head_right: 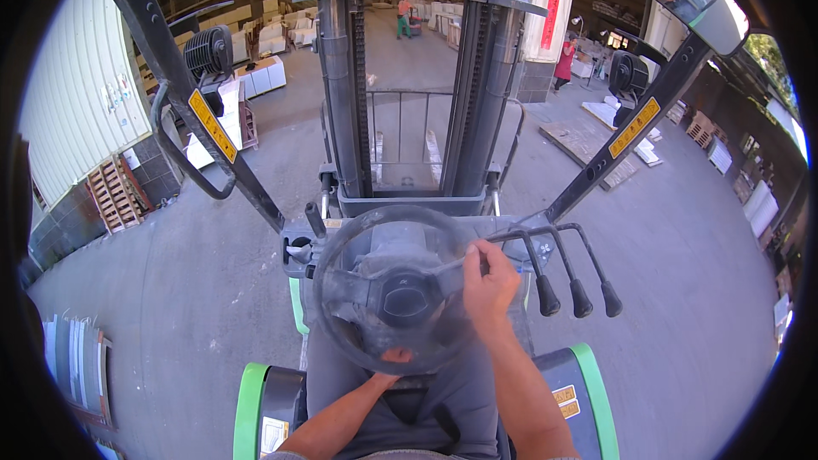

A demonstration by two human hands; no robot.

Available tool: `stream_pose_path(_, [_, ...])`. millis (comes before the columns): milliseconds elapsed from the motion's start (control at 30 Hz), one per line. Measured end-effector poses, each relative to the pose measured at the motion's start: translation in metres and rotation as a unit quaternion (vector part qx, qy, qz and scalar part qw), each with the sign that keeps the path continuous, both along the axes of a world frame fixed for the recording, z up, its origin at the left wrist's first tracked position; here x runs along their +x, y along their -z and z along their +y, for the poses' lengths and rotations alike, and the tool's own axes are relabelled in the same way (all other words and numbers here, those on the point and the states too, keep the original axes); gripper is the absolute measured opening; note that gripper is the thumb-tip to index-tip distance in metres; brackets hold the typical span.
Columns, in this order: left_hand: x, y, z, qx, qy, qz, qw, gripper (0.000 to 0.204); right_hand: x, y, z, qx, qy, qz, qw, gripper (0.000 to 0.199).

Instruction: The person operates a forklift inside a warehouse, steering and maneuvering around stacks of white panels and pallets. The operator navigates through aisles, turns, and positions the forklift near materials without visibly lifting or placing any load during the clip.

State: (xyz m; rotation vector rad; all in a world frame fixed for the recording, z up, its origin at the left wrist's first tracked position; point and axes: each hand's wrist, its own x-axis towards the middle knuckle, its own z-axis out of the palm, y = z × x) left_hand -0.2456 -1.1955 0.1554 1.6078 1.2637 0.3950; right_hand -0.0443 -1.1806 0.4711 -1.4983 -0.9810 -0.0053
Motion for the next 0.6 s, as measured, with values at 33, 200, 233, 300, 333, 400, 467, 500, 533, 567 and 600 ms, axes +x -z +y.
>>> stream_pose_path(33, [-0.026,-0.008,-0.012,-0.013,0.0,0.01,1.0,0.04,-0.027,-0.005,-0.01,0.001,0.001,-0.017,1.0,0.012])
stream_pose_path(200, [-0.133,-0.034,-0.06,-0.023,-0.02,0.019,0.999,0.041,-0.138,-0.036,-0.05,0.014,-0.02,-0.037,0.999,0.012])
stream_pose_path(233, [-0.147,-0.035,-0.068,-0.018,-0.015,0.019,1.0,0.041,-0.153,-0.043,-0.058,0.013,-0.01,-0.043,0.999,0.012])
stream_pose_path(300, [-0.165,-0.031,-0.082,-0.013,0.017,0.027,0.999,0.04,-0.173,-0.059,-0.081,0.007,-0.009,-0.028,1.0,0.012])
stream_pose_path(333, [-0.166,-0.025,-0.084,-0.013,0.043,0.036,0.998,0.039,-0.179,-0.064,-0.094,0.019,0.02,-0.049,0.998,0.012])
stream_pose_path(400, [-0.155,-0.009,-0.075,0.039,0.105,0.054,0.992,0.036,-0.175,-0.073,-0.098,0.045,0.072,-0.073,0.994,0.011])
stream_pose_path(467, [-0.127,0.01,-0.037,0.106,0.191,0.092,0.972,0.034,-0.157,-0.076,-0.064,0.035,0.073,-0.057,0.995,0.011])
stream_pose_path(500, [-0.109,0.018,-0.005,0.146,0.178,0.073,0.97,0.034,-0.141,-0.077,-0.026,0.041,0.073,-0.05,0.995,0.011])
stream_pose_path(533, [-0.089,0.025,0.034,0.153,0.183,0.075,0.968,0.034,-0.123,-0.079,0.02,0.052,0.057,-0.043,0.996,0.011])
stream_pose_path(567, [-0.069,0.029,0.079,0.162,0.168,0.071,0.97,0.034,-0.106,-0.08,0.074,0.054,0.051,-0.021,0.997,0.011])
stream_pose_path(600, [-0.05,0.032,0.125,0.185,0.195,0.072,0.96,0.034,-0.09,-0.081,0.13,0.05,0.066,-0.037,0.996,0.011])
